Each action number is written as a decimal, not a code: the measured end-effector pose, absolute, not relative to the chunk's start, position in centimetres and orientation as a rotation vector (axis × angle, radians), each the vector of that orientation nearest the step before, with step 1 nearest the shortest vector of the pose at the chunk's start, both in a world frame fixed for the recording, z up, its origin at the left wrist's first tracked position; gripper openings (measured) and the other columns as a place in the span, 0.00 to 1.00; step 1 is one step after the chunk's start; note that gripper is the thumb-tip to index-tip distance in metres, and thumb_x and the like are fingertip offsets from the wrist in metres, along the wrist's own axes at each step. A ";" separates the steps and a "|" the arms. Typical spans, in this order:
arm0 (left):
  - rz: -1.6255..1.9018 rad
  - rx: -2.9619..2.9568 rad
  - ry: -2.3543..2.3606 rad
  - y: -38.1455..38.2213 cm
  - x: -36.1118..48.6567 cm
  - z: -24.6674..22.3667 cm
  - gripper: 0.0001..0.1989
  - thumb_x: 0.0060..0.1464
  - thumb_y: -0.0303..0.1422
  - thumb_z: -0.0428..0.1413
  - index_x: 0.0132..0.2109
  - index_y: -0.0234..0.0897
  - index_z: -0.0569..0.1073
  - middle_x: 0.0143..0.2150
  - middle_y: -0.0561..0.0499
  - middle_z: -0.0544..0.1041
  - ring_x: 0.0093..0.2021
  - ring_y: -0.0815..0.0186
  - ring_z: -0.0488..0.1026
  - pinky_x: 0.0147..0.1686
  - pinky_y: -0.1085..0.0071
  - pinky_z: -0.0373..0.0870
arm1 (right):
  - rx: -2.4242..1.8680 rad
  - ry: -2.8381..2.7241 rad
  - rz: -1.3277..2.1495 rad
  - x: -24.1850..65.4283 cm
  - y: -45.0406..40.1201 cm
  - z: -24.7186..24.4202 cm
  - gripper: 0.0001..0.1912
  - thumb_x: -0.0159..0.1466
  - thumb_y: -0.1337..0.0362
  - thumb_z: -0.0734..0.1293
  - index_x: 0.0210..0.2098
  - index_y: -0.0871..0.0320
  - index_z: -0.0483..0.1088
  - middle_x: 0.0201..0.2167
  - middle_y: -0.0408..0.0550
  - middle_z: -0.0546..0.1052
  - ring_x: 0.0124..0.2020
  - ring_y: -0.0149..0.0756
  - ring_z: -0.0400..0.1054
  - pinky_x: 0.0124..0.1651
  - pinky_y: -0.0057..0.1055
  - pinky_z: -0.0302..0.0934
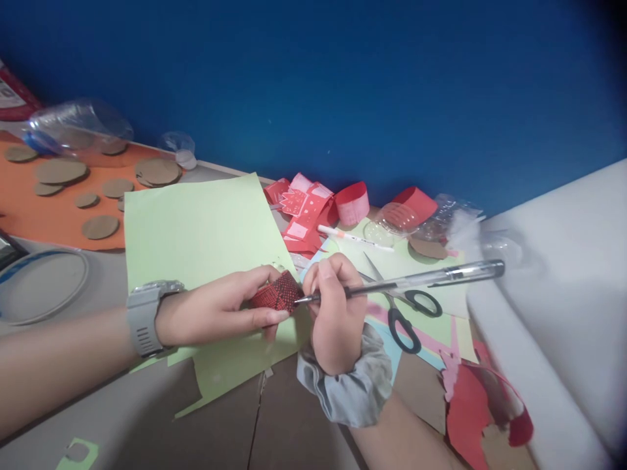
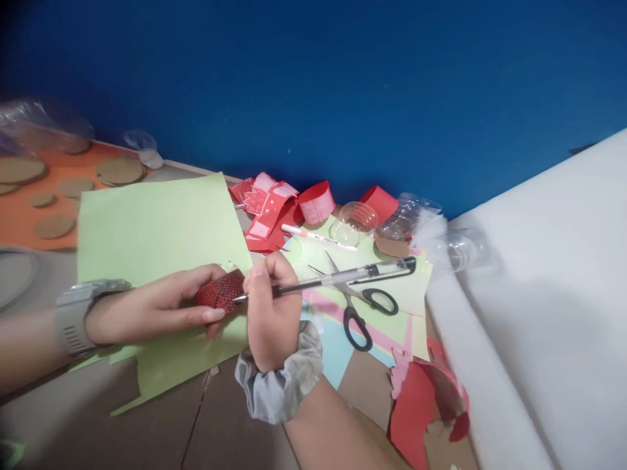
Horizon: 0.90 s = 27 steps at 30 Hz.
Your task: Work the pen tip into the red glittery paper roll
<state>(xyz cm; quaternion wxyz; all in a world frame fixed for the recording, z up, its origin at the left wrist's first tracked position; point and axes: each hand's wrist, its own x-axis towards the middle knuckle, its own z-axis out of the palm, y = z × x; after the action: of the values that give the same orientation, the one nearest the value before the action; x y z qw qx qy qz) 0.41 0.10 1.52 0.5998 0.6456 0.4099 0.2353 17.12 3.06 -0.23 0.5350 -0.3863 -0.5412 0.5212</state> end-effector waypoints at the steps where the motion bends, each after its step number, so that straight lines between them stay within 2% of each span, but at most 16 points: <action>1: 0.547 1.495 0.946 0.1 0.4 1.4 0.09 0.66 0.37 0.49 0.42 0.36 0.63 0.35 0.51 0.77 0.35 0.66 0.73 0.37 0.73 0.66 | -0.902 -1.281 1.224 17.1 3.0 -0.3 0.17 0.66 0.66 0.59 0.21 0.57 0.56 0.17 0.36 0.60 0.16 0.23 0.47 0.21 0.26 0.47; 5: 0.529 1.530 0.951 0.0 0.4 1.0 0.10 0.65 0.39 0.52 0.44 0.35 0.66 0.36 0.51 0.78 0.35 0.65 0.75 0.36 0.74 0.67 | -0.832 -1.309 1.134 17.0 2.5 -0.2 0.18 0.67 0.65 0.59 0.21 0.56 0.55 0.16 0.36 0.59 0.16 0.23 0.47 0.21 0.26 0.47; 10: 0.566 1.651 0.960 0.1 0.4 0.7 0.10 0.62 0.38 0.56 0.40 0.34 0.71 0.36 0.52 0.73 0.34 0.68 0.70 0.34 0.77 0.65 | -0.805 -1.361 1.203 16.9 2.3 -0.1 0.18 0.68 0.63 0.60 0.22 0.57 0.57 0.18 0.37 0.62 0.17 0.23 0.50 0.21 0.25 0.49; 13: 0.564 1.672 0.923 0.1 0.3 0.8 0.10 0.65 0.37 0.52 0.38 0.34 0.69 0.34 0.52 0.72 0.32 0.69 0.68 0.33 0.77 0.64 | -0.797 -1.333 1.287 16.9 2.6 -0.2 0.18 0.68 0.62 0.60 0.22 0.57 0.57 0.18 0.37 0.61 0.17 0.23 0.50 0.21 0.25 0.48; 17: 0.555 1.639 0.848 0.2 0.3 1.1 0.11 0.68 0.34 0.45 0.39 0.33 0.68 0.35 0.51 0.72 0.34 0.68 0.69 0.36 0.76 0.66 | -0.809 -1.346 1.318 16.8 2.7 -0.2 0.18 0.68 0.62 0.60 0.22 0.56 0.56 0.18 0.36 0.59 0.18 0.23 0.50 0.21 0.25 0.47; 27: 0.533 1.678 0.869 0.1 0.3 1.8 0.10 0.68 0.32 0.43 0.42 0.33 0.66 0.40 0.47 0.72 0.39 0.64 0.69 0.40 0.72 0.67 | -0.879 -1.299 1.349 16.9 2.9 -0.2 0.16 0.67 0.64 0.59 0.23 0.56 0.57 0.20 0.37 0.60 0.20 0.25 0.52 0.22 0.25 0.47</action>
<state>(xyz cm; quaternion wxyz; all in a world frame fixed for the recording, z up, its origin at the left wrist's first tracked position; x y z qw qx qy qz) 0.28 0.13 1.83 0.5555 0.7108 0.3679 0.2256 16.94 2.94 -0.19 0.5108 -0.3654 -0.5399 0.5605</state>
